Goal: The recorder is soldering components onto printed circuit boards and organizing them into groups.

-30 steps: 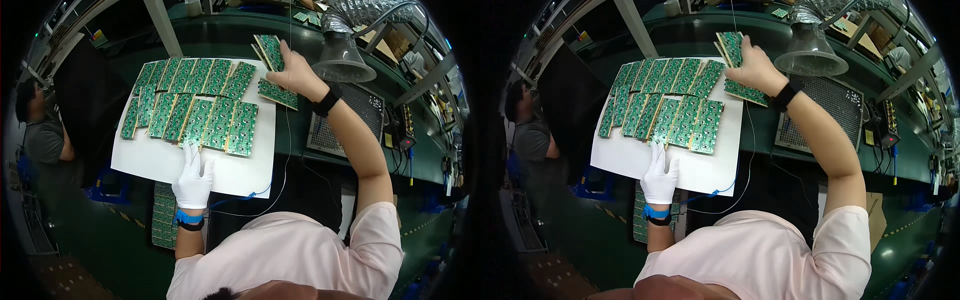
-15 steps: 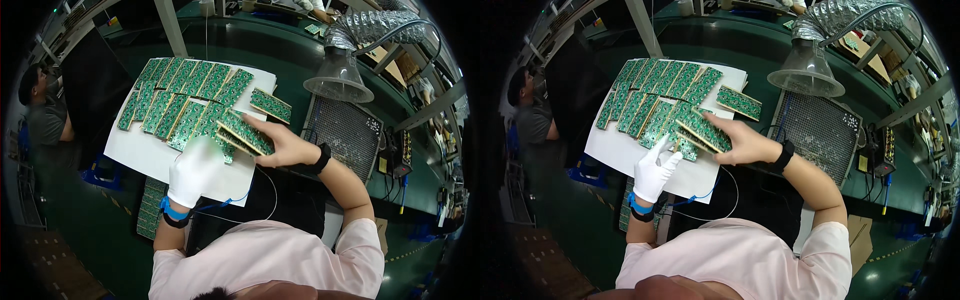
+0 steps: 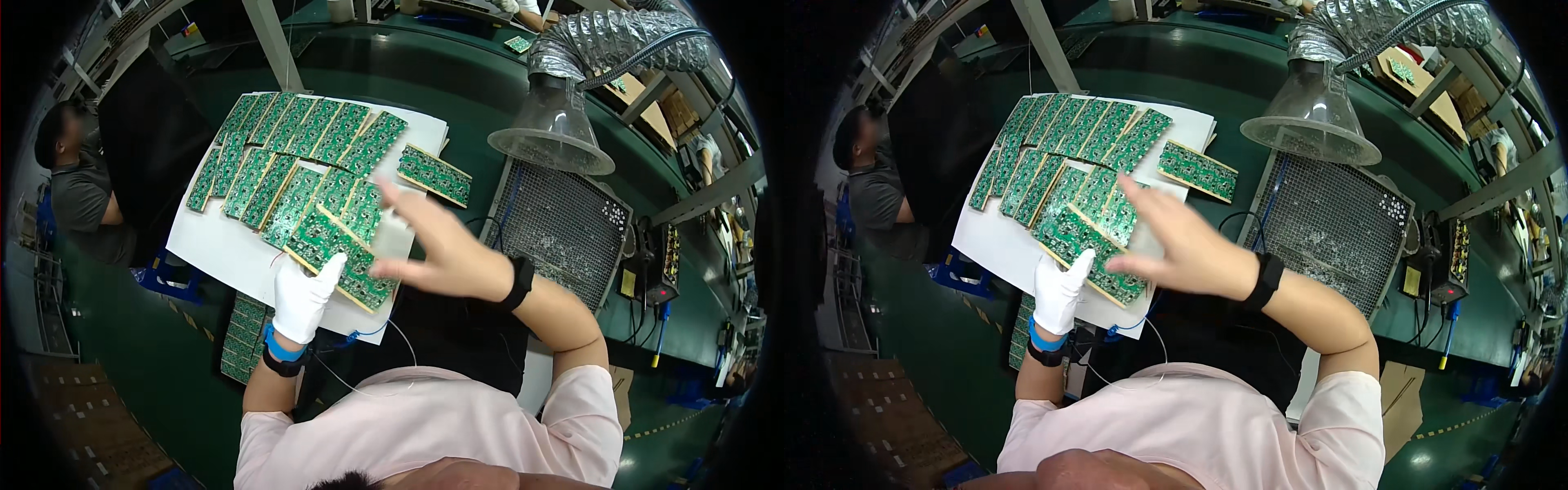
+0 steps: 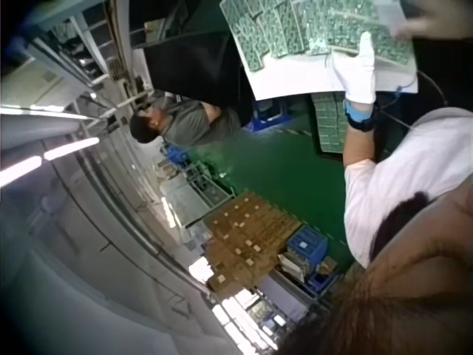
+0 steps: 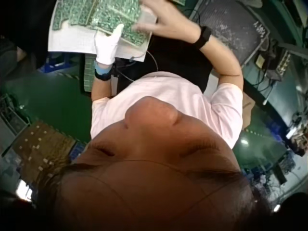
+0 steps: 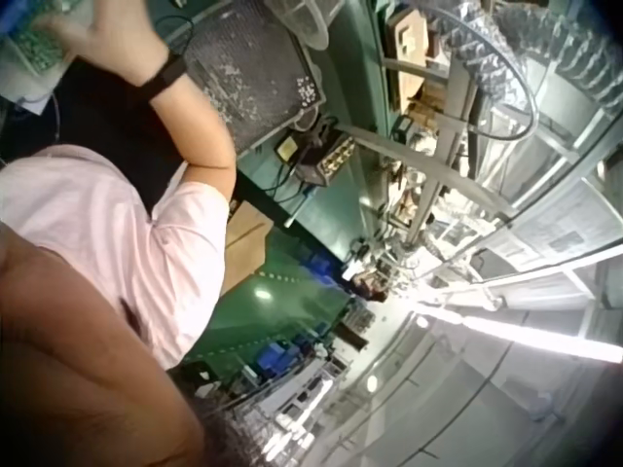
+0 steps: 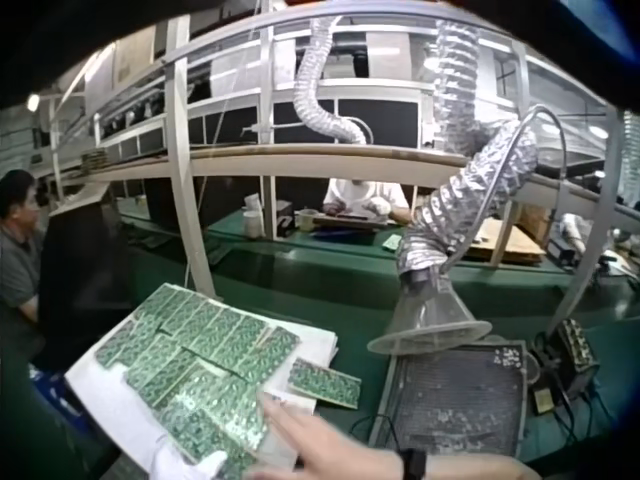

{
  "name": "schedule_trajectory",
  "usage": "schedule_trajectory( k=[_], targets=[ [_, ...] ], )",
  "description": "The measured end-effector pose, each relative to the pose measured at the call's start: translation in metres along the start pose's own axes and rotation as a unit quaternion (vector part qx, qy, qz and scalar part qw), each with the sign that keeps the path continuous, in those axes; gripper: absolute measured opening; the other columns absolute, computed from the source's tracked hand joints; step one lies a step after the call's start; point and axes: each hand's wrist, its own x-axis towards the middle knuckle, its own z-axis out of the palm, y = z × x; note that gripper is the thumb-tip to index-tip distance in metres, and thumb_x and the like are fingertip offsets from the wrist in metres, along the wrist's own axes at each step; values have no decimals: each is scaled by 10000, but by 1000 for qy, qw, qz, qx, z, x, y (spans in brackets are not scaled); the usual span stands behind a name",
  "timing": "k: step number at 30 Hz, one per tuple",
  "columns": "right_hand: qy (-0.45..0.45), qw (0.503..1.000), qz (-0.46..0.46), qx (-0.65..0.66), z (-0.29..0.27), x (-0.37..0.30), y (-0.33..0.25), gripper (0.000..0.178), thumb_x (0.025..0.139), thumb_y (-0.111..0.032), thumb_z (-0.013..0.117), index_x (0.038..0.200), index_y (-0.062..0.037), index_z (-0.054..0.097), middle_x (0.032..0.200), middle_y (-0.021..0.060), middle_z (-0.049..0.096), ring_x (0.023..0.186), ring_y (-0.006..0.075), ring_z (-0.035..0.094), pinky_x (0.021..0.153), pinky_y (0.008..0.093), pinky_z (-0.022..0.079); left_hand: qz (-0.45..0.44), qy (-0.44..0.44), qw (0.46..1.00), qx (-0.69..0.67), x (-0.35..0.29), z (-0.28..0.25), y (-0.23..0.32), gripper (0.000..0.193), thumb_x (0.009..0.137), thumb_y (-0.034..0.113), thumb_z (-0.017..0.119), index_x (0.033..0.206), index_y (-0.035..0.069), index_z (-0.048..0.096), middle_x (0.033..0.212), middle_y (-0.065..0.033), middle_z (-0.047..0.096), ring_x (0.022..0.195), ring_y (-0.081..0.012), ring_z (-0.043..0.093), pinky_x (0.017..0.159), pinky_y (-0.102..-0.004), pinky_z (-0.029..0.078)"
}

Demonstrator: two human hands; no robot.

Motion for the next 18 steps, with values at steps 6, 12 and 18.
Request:
schedule_trajectory(
  k=[6,12,18],
  targets=[
    [-27,948,239,-210,-27,20,86,862,742,-109,793,1442,85,331,1227,324,514,1073,429,603,922,474,510,1,39,999,-30,-6,-22,11,384,886,42,730,1232,-35,583,1070,-59,676,920,-117,625,828,-272,516],
    [-154,920,216,-287,-22,32,86,651,729,52,663,1333,105,425,1212,317,526,953,415,657,837,444,559,30,88,995,-35,-21,-35,7,386,888,44,722,1239,-33,580,1086,-65,673,946,-120,621,835,-273,513],
    [-10,940,28,-339,-6,45,115,706,764,14,645,1418,59,384,1292,350,520,1025,468,626,912,436,537,30,66,997,-17,-23,-42,9,407,883,48,728,1250,-34,574,1100,-71,673,967,-119,618,846,-276,511]
  ],
)
